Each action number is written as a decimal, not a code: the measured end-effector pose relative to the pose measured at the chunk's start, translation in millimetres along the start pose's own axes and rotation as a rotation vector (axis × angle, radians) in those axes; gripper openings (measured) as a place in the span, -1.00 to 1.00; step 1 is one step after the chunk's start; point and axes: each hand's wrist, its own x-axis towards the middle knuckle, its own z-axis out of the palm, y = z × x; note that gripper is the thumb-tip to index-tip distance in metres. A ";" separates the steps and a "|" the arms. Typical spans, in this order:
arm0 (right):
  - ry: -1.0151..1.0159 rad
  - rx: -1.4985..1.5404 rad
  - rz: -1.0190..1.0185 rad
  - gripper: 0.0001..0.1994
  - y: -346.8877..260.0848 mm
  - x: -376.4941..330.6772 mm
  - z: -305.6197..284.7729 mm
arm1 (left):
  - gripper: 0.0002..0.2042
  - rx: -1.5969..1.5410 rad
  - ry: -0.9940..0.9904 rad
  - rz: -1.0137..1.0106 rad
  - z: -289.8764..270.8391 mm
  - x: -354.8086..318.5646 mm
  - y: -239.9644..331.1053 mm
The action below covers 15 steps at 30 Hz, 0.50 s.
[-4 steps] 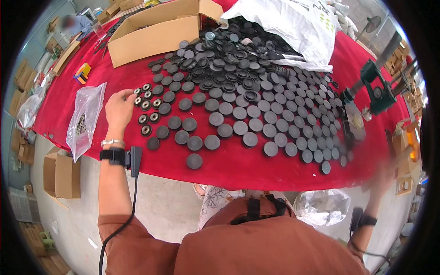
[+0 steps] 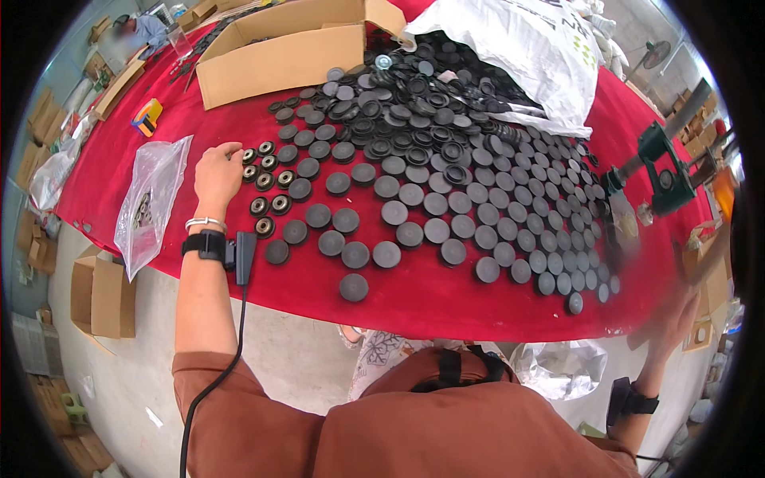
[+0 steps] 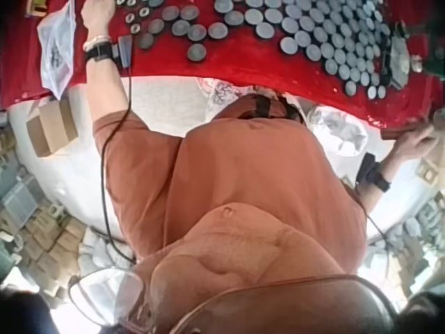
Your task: Manually assembling plastic or rubber components by fitting pieces together and using a press machine.
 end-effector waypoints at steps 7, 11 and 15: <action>-1.072 0.553 -0.192 -0.42 -232.6 -14.8 187.1 | -0.69 -0.020 -0.056 -0.047 33.6 5.3 -37.6; -1.218 0.383 -0.509 -0.41 -297.9 -39.7 273.7 | -0.70 -0.108 -0.073 -0.067 27.0 4.3 -24.2; -1.167 0.379 -0.691 -0.43 -334.3 -60.5 308.7 | -0.72 -0.254 -0.045 -0.129 28.9 7.6 -32.9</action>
